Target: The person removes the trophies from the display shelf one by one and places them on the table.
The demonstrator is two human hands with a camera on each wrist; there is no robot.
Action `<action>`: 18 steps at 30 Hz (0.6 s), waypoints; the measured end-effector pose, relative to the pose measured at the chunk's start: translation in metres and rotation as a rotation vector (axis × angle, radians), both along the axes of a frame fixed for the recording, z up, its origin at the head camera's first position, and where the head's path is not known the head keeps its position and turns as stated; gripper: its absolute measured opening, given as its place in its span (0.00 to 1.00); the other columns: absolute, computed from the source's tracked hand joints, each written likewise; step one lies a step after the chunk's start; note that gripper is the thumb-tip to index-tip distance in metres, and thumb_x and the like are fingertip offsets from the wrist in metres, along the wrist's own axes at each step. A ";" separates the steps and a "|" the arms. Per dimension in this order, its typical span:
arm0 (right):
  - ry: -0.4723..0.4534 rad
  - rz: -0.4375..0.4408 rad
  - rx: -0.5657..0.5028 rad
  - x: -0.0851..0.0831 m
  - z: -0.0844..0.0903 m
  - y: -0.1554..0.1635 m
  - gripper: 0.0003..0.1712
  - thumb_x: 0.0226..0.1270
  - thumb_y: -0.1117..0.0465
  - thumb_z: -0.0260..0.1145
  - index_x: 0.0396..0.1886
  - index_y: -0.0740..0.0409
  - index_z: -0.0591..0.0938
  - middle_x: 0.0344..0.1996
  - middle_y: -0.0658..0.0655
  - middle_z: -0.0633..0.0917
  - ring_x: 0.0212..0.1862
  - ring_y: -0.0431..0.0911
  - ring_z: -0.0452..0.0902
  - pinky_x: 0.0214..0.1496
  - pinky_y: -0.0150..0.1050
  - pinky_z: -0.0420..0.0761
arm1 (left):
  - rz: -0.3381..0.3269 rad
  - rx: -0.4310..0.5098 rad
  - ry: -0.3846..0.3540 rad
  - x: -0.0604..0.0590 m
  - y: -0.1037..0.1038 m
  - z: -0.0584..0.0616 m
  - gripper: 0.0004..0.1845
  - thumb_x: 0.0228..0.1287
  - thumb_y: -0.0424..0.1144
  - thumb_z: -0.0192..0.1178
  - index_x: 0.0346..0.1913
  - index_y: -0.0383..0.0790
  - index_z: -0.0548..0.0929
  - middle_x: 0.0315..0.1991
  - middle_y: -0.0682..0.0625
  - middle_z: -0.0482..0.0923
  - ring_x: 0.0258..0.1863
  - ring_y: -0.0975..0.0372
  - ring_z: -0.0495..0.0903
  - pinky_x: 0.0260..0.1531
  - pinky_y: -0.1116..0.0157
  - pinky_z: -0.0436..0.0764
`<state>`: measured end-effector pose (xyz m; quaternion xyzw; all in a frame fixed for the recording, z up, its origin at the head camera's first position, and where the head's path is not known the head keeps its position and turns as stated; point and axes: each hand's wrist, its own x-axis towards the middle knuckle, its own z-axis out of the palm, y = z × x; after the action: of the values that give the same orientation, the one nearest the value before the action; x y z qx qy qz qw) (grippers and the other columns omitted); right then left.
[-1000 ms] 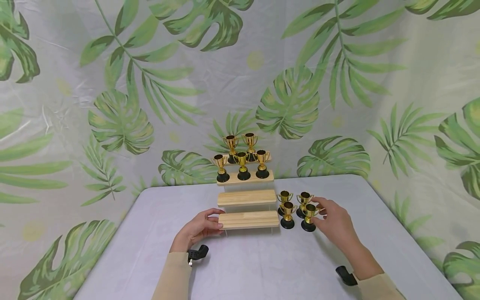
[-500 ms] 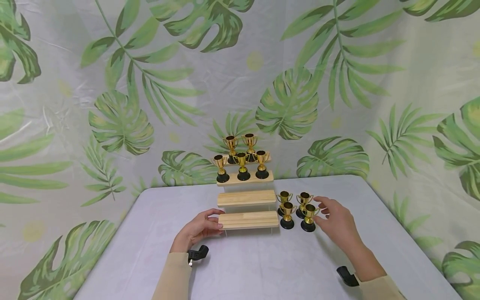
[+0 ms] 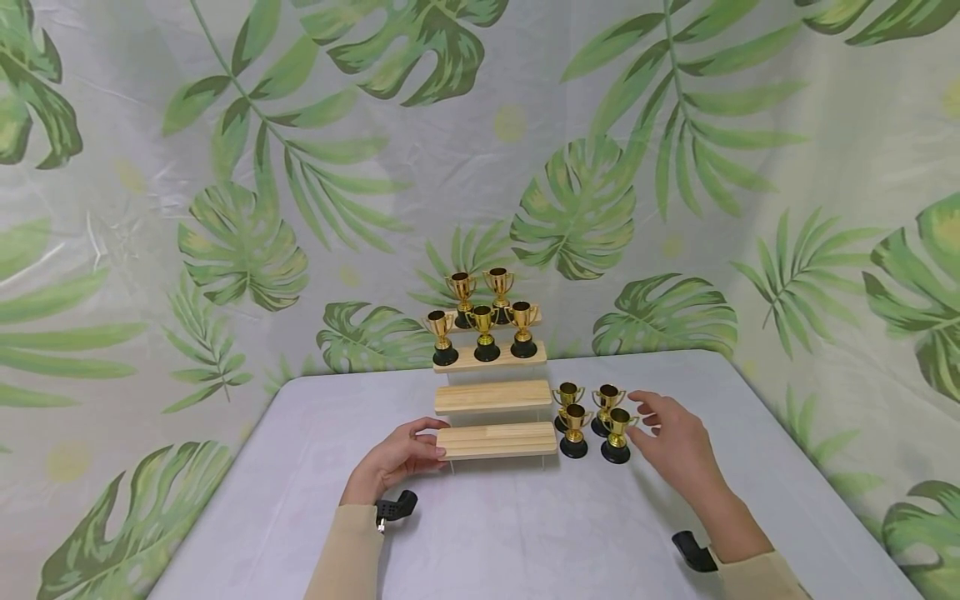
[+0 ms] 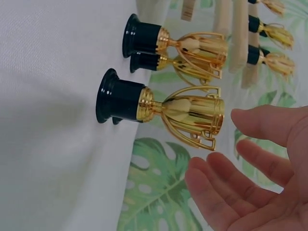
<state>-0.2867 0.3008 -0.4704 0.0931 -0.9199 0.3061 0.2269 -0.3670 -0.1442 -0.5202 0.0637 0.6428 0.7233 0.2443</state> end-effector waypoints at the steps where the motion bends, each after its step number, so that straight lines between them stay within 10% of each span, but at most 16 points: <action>1: 0.000 0.000 0.000 0.000 0.000 0.000 0.29 0.62 0.63 0.75 0.63 0.58 0.78 0.46 0.63 0.85 0.45 0.59 0.83 0.46 0.56 0.84 | 0.000 0.000 0.000 0.000 0.000 0.000 0.31 0.57 0.25 0.69 0.66 0.34 0.73 0.46 0.38 0.81 0.40 0.55 0.85 0.43 0.58 0.86; 18: 0.006 -0.002 -0.030 0.003 0.008 -0.006 0.28 0.64 0.64 0.73 0.63 0.58 0.78 0.45 0.61 0.84 0.45 0.59 0.83 0.46 0.55 0.85 | 0.008 0.006 0.010 0.001 0.000 -0.002 0.32 0.56 0.26 0.71 0.64 0.34 0.74 0.47 0.36 0.81 0.41 0.54 0.85 0.43 0.58 0.86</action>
<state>-0.2841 0.2950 -0.4621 0.0896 -0.9145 0.3196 0.2314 -0.3663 -0.1445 -0.5226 0.0658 0.6419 0.7259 0.2381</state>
